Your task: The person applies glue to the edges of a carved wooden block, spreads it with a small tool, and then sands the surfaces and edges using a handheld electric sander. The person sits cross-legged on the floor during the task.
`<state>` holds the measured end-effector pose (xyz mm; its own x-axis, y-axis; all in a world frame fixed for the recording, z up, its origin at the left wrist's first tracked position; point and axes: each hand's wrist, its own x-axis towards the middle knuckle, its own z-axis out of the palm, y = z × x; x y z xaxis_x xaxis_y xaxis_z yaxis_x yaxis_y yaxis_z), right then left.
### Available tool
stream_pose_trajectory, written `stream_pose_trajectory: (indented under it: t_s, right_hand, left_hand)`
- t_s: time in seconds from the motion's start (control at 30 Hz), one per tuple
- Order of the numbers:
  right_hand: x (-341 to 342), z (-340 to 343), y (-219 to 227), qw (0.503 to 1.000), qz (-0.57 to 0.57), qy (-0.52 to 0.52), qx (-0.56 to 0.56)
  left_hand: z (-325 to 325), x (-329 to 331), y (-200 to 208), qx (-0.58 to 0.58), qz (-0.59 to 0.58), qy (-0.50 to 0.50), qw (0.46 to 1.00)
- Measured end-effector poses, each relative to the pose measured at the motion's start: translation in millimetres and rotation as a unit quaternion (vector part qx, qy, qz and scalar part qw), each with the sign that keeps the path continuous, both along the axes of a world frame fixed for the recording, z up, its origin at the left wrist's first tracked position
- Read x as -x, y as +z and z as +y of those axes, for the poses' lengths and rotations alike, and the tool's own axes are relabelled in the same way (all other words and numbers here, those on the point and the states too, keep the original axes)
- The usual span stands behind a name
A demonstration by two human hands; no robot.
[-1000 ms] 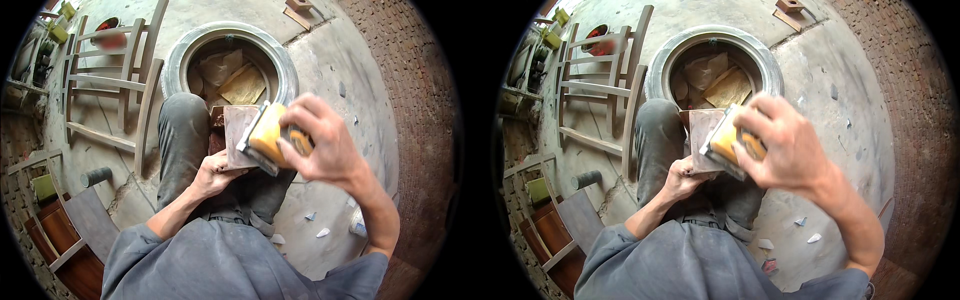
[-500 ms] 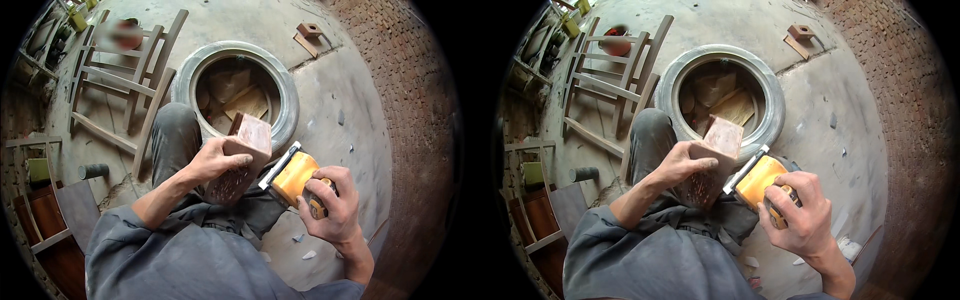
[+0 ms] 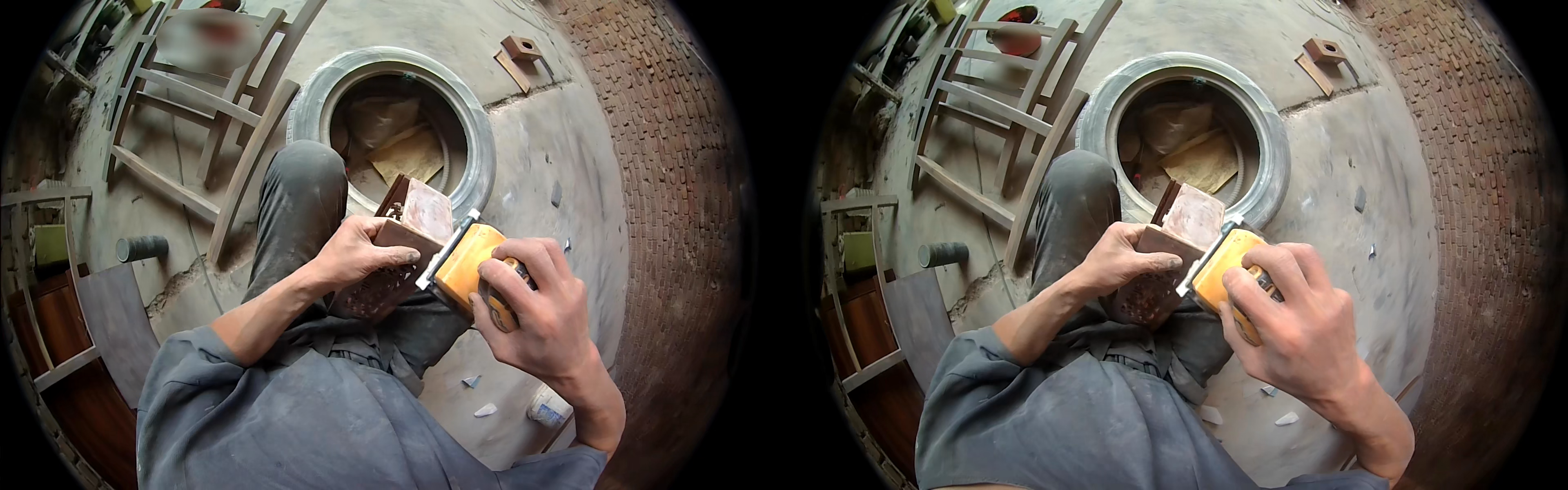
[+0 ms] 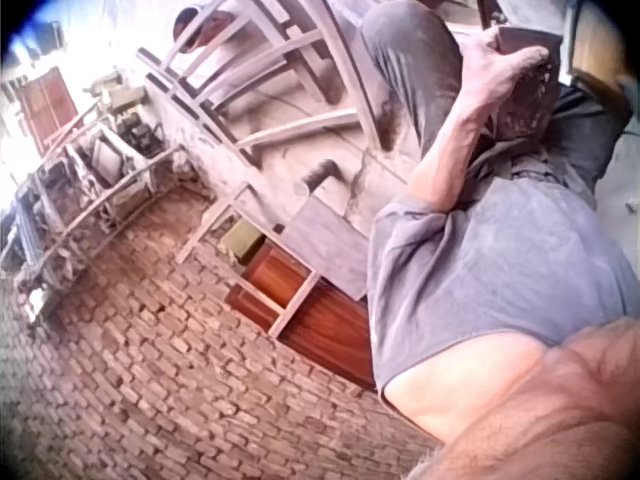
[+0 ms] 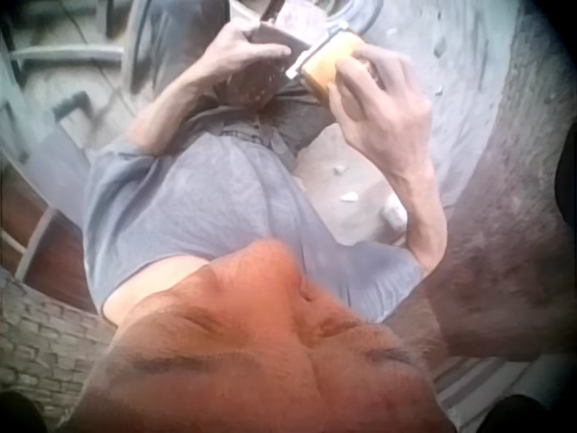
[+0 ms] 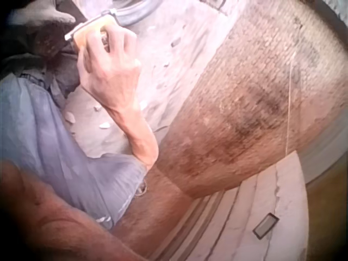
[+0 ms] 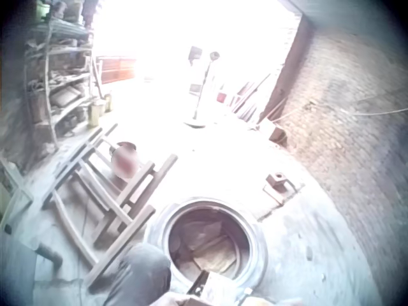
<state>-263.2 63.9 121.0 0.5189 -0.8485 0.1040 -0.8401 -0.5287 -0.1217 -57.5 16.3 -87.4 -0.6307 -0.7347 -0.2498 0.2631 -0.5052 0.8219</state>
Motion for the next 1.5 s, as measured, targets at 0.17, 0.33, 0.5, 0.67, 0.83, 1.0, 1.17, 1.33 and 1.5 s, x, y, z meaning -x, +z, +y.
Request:
stream_pose_trajectory:
  t_s: [0.17,0.33,0.5,0.67,0.83,1.0,1.17,1.33,1.5]
  right_hand:
    - [-28.6,-21.9,-1.5,0.999,0.009,0.045,-0.018]
    - [-46.3,-33.0,-8.8,0.996,0.02,0.085,-0.008]
    - [-14.3,-22.1,-2.5,0.998,0.038,0.05,-0.024]
    - [27.2,2.3,-5.2,0.998,0.055,-0.021,-0.031]
    - [29.4,4.1,-8.2,0.999,0.012,-0.031,-0.002]
    - [27.0,-10.8,-17.8,0.999,-0.029,-0.02,-0.011]
    - [29.1,-32.0,-27.6,0.996,-0.07,-0.017,-0.046]
    - [13.7,-55.9,-25.4,0.996,-0.051,0.014,-0.073]
    - [-2.2,-60.4,-31.1,0.997,-0.014,0.069,-0.021]
  left_hand:
    - [6.4,1.9,-13.0,0.059,0.002,-0.041,0.997]
    - [6.7,-0.2,-9.3,0.072,0.066,-0.039,0.994]
    - [-1.1,-10.2,-10.5,0.009,0.025,-0.009,1.0]
    - [-14.6,-13.7,-25.0,-0.034,0.046,0.04,0.998]
    - [-26.7,-4.3,-23.8,-0.052,0.013,0.042,0.998]
    - [-29.5,-1.8,-33.1,-0.066,0.019,0.039,0.997]
    - [-28.6,-4.7,-22.6,-0.022,-0.021,0.008,1.0]
    - [-18.7,-3.3,-25.8,0.006,0.014,0.008,1.0]
    - [-16.7,1.0,-26.9,0.003,0.015,-0.018,1.0]
